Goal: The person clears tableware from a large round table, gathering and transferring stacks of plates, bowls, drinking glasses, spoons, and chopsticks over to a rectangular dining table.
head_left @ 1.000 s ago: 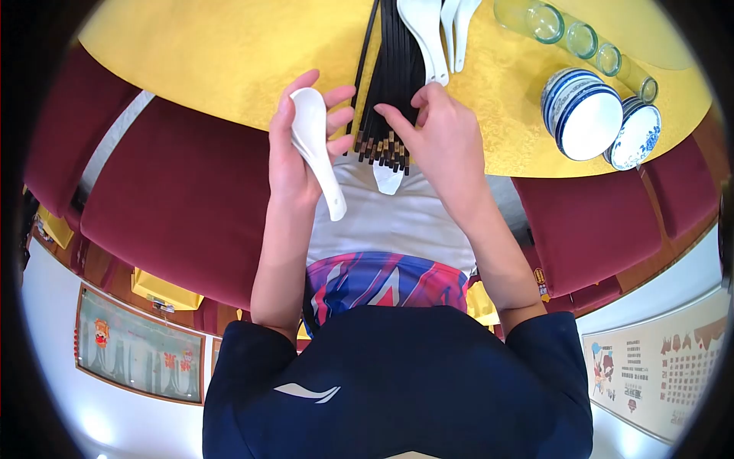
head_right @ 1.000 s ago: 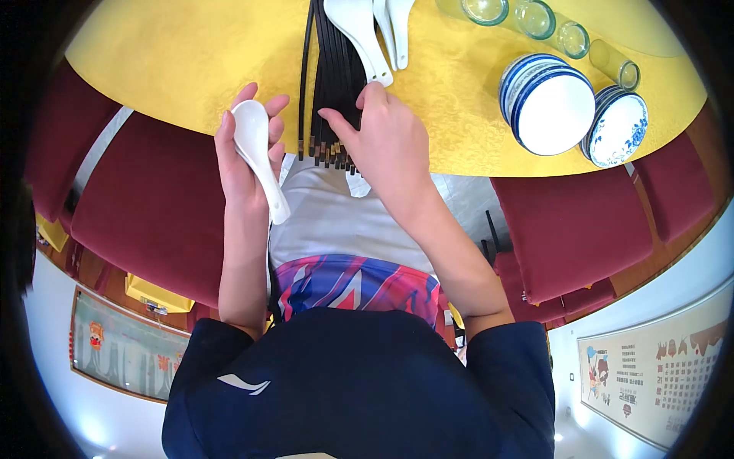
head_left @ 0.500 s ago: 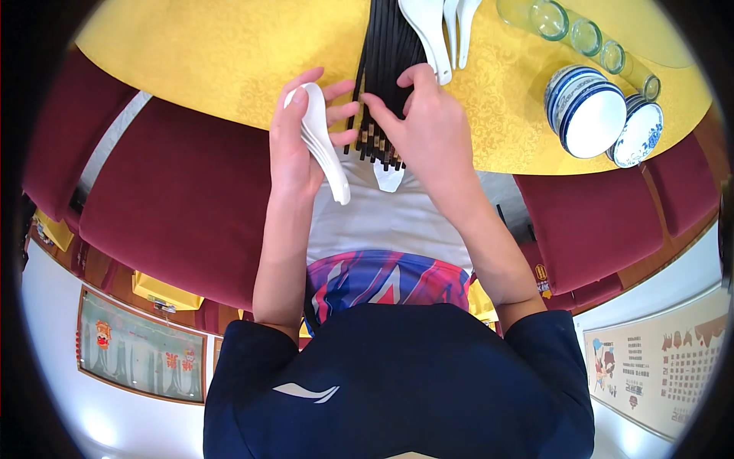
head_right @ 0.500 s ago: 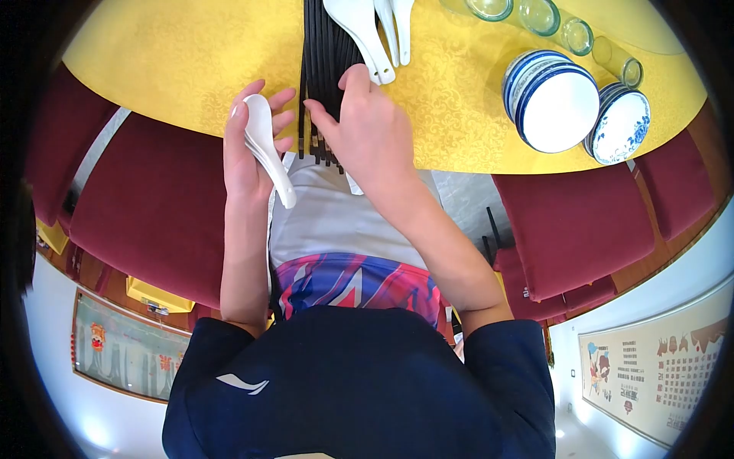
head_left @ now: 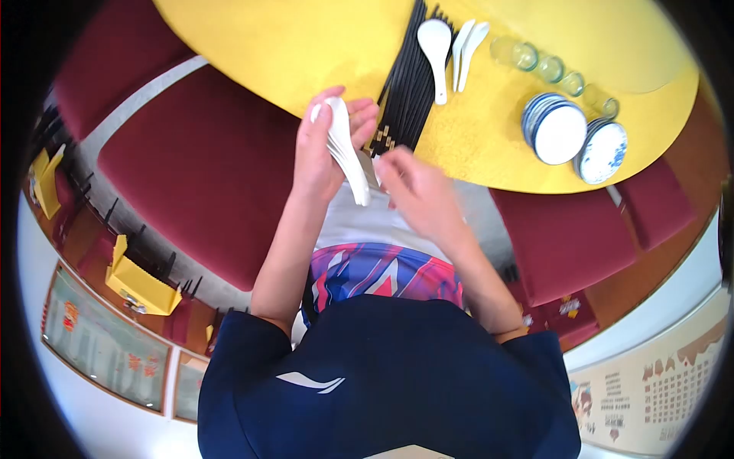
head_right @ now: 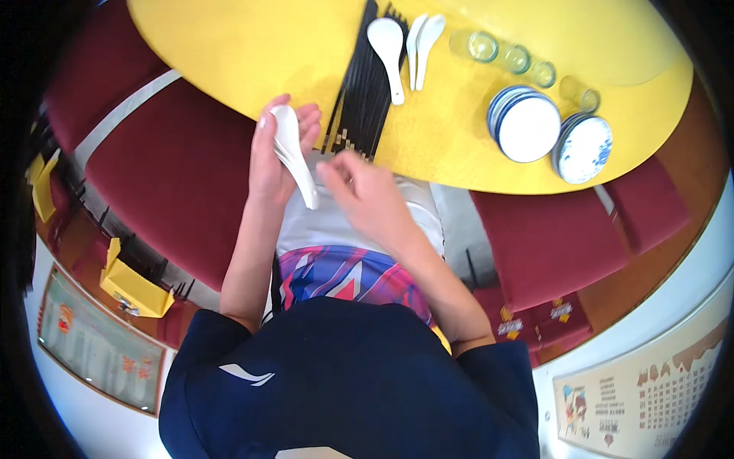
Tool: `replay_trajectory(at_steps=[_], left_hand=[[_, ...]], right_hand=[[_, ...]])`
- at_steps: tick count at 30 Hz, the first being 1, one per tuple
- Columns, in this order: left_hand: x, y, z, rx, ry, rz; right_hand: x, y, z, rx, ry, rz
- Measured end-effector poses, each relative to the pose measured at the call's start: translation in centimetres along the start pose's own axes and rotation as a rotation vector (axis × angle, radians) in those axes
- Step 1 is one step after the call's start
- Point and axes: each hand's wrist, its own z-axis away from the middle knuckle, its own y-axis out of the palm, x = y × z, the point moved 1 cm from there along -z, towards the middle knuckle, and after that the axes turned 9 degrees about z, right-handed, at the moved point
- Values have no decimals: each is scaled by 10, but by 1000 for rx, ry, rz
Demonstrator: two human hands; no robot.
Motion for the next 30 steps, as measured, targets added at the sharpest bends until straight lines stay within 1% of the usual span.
replay_trajectory(at_steps=[1, 2, 4, 5, 7, 9, 11, 12, 14, 15, 17, 22, 23, 25, 26, 28, 30], left_hand=[[-1, 5, 13, 20, 27, -22], [-1, 7, 27, 43, 58, -15], [3, 15, 56, 33, 107, 20], [-2, 17, 75, 15, 134, 37], [16, 13, 107, -8, 224, 114], [33, 13, 143, -55, 371, 89], [53, 9, 176, -146, 430, 152], [60, 7, 190, -179, 448, 180], [71, 4, 221, -221, 487, 228], [74, -1, 239, -230, 533, 242], [74, -10, 271, -359, 573, 259], [73, -69, 350, -382, 760, 430], [77, -85, 369, -381, 820, 454], [82, -118, 403, -422, 865, 496], [83, -138, 422, -408, 926, 512], [100, -187, 469, -472, 986, 592], [117, -238, 522, -535, 1063, 653]], right_hand=[[-2, 6, 12, 89, -28, -36], [7, 9, 25, 98, -87, -2], [20, 15, 54, 249, -14, -80], [29, 21, 65, 275, -68, -45], [23, 18, 89, 349, -74, 31], [10, 17, 111, 439, -131, 86], [0, 16, 130, 579, -59, 119], [-1, 17, 137, 609, -107, 144], [-6, 25, 157, 755, -8, 134], [-8, 34, 168, 786, -34, 163], [-6, 53, 186, 826, 14, 187], [-4, 125, 239, 957, -120, 334], [-11, 144, 250, 987, -158, 378], [-31, 185, 262, 1053, -174, 421], [-38, 208, 272, 1089, -172, 438], [-61, 258, 303, 1157, -194, 497], [-81, 320, 340, 1205, -172, 610]])
